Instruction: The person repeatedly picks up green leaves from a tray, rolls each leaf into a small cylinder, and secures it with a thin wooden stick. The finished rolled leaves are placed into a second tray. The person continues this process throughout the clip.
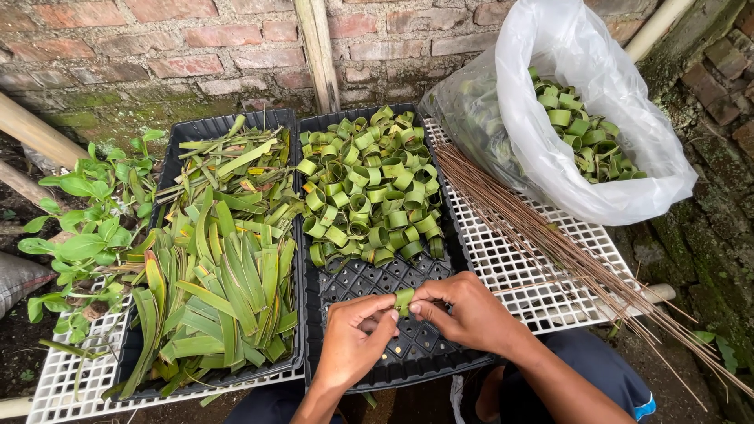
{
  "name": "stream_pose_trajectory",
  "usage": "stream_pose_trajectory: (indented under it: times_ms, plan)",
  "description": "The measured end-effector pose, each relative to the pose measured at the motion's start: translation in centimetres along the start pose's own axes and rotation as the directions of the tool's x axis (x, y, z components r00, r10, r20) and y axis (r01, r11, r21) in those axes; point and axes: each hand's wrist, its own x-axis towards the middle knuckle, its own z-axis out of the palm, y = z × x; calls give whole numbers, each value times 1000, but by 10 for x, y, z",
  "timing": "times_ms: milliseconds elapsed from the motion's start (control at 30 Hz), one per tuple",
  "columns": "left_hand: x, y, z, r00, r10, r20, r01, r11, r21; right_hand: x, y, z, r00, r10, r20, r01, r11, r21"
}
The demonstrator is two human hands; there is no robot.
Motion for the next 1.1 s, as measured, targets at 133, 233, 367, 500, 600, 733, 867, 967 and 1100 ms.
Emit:
stream_pose_trajectory:
  times_ms: [133,233,367,500,600,733,867,967,1100]
  plan:
    - [4,16,-3,999,-24,24,25,999,-35,-1,5,3,1000,9,-28,-10,1000,-16]
    - [5,20,-4,1000,10,19,-9,999,-45,-2,5,5,997,-2,-74,-3,997,-76]
    - [5,18,-1,998,-54,17,54,999,-6,-3,4,8,994,-46,-102,36,994,-101]
    - [5,18,-1,989,-136,60,141,987,-76,-4,6,9,992,-64,-106,51,991,-124]
    - [5,17,0,993,-105,45,108,992,-71,-3,5,9,991,-83,-109,68,988,-136]
    - [5,19,0,993,-113,45,116,990,-76,-4,5,10,990,-92,-108,76,987,-144]
    - [6,20,1,989,-142,33,144,987,-70,-4,7,12,989,-111,-98,94,983,-159]
    - [6,13,4,995,-99,-19,98,994,-38,-4,7,8,997,-49,-52,40,986,-159]
    - [6,2,8,988,-18,-151,31,996,80,-5,4,-1,999,39,-13,-41,986,-161]
